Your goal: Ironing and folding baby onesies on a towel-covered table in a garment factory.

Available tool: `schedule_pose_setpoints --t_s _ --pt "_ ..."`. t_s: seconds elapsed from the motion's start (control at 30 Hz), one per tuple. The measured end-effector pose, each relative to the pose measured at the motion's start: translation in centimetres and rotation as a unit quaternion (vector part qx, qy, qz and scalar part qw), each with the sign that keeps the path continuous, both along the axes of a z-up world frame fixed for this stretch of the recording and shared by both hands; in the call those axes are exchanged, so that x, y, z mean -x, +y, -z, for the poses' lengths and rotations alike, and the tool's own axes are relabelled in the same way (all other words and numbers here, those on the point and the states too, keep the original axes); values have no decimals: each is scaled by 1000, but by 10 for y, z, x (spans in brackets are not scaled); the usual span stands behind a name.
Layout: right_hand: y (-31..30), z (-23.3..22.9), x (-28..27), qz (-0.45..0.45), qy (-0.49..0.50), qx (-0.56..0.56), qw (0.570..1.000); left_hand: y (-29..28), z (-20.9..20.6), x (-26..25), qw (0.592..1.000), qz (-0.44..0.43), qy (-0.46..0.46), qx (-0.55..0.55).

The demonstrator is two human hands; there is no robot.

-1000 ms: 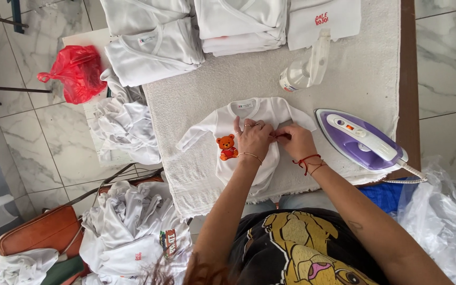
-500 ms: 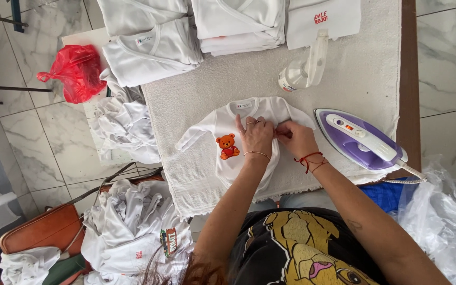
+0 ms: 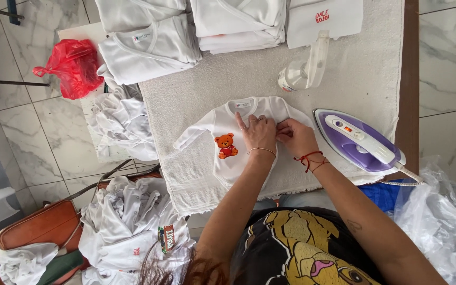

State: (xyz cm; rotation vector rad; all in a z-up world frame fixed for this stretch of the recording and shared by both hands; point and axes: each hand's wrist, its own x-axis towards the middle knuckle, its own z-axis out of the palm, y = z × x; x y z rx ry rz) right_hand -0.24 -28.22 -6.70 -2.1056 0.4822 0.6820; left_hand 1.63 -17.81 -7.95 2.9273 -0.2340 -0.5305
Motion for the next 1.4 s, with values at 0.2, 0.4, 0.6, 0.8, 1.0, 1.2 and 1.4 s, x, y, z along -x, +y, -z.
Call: schedule_pose_setpoints --t_s 0.2,0.4,0.6,0.8,1.0,1.2,1.4 --pt "-3 16 4 -25 -26 29 999 -13 5 -1 999 0 9 -37" --pt "6 0 4 -5 -52 19 998 -10 32 -1 1000 -16 13 -22" --pt "14 -23 5 -51 -162 52 984 59 -8 -35 988 67 13 140" --pt "43 -3 19 -135 -179 -29 974 118 -35 -75 980 187 0 -69" --pt "60 -22 4 -211 -111 125 963 125 23 -79 971 123 -184 86" --pt "43 -2 8 -117 -140 122 976 146 9 -54 991 -102 -35 79" --pt "13 -5 -21 -100 -224 272 931 159 -6 -77 989 -12 149 3"
